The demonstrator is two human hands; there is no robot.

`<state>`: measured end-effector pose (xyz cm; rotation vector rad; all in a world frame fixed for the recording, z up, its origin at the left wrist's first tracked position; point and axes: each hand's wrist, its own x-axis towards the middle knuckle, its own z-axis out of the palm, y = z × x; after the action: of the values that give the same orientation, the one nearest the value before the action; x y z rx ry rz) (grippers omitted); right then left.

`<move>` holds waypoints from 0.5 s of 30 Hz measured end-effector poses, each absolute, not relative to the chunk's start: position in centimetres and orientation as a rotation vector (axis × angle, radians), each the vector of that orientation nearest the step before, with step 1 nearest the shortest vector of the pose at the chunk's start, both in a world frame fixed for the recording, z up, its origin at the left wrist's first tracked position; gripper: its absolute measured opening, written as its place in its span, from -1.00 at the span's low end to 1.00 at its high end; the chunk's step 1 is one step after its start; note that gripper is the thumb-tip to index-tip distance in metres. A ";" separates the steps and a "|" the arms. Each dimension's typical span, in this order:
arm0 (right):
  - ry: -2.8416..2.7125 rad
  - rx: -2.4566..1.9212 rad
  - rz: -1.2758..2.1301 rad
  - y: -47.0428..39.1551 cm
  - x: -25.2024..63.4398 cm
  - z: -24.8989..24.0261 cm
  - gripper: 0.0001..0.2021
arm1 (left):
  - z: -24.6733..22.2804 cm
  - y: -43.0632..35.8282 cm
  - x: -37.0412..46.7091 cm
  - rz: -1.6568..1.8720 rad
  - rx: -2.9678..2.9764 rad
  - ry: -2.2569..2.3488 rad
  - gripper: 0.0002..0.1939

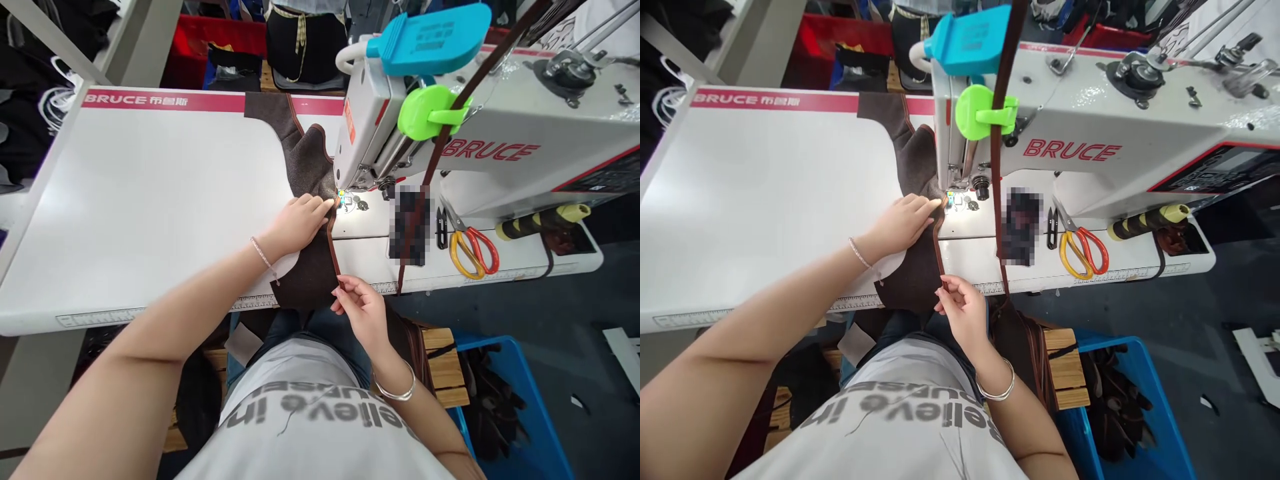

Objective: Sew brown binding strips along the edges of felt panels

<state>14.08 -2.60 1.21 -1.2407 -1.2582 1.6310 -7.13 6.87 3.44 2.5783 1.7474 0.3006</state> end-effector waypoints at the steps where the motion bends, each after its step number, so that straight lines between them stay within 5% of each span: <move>1: -1.260 -1.247 1.633 -2.6 14.1 1.2 -0.77 | 3.5 7.4 -7.2 0.262 2.568 1.783 -0.63; 15: -1.204 -1.234 1.676 -2.4 13.6 1.3 -0.66 | 1.5 11.1 -6.2 0.384 2.369 1.904 -0.48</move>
<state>13.58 -2.37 1.29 -1.2336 -1.2043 1.6760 -6.25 11.14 1.55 2.3694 1.9038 0.3840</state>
